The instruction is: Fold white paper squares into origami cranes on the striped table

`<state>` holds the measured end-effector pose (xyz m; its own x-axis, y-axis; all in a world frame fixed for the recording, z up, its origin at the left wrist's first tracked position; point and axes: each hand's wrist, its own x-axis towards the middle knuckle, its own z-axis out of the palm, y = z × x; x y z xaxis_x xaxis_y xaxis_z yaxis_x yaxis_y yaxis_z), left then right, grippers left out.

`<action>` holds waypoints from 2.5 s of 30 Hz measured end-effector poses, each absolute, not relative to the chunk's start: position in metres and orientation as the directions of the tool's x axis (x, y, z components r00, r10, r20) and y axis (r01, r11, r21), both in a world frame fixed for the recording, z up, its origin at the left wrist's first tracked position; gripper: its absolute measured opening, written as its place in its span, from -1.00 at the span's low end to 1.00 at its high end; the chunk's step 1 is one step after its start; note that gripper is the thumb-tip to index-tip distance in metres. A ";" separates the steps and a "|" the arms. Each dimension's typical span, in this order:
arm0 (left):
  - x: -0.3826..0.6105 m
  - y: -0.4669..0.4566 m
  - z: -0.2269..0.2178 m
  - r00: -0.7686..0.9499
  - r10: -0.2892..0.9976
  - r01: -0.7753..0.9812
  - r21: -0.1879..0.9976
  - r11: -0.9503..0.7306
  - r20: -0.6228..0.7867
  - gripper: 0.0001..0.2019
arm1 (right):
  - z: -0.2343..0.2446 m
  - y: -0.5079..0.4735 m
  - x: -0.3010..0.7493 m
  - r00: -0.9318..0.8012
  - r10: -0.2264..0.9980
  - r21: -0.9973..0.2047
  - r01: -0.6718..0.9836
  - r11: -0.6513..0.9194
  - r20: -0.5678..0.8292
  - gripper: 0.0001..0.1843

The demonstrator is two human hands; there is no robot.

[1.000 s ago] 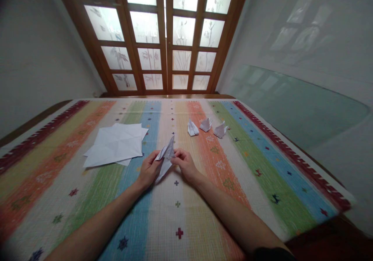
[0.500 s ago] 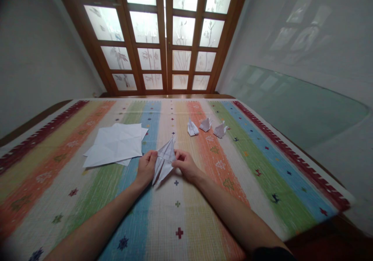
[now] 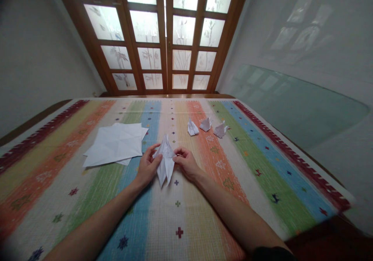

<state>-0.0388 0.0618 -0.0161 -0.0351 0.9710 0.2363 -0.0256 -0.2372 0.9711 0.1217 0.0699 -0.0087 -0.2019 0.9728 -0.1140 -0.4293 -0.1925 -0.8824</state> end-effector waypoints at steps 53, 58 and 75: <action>-0.037 0.065 -0.011 0.048 0.995 -0.148 0.985 -0.083 0.091 -0.61 | -0.013 0.070 0.123 -0.142 0.986 -0.988 -0.143 0.065 0.086 -0.73; -0.037 0.064 -0.007 0.062 0.998 -0.332 0.943 0.019 0.002 -0.54 | -0.013 0.056 0.119 -0.174 0.958 -0.970 -0.118 0.211 0.229 -0.65; -0.033 0.052 -0.007 0.189 0.954 -0.030 0.973 -0.231 0.232 -0.49 | -0.013 0.056 0.108 0.060 0.985 -0.964 -0.205 0.168 0.159 -0.38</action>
<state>-0.0332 0.0520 -0.0073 0.1895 0.9540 0.2324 -0.0297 -0.2310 0.9725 0.1081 0.0562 -0.0130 0.0604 0.9854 0.1590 -0.2049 0.1681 -0.9642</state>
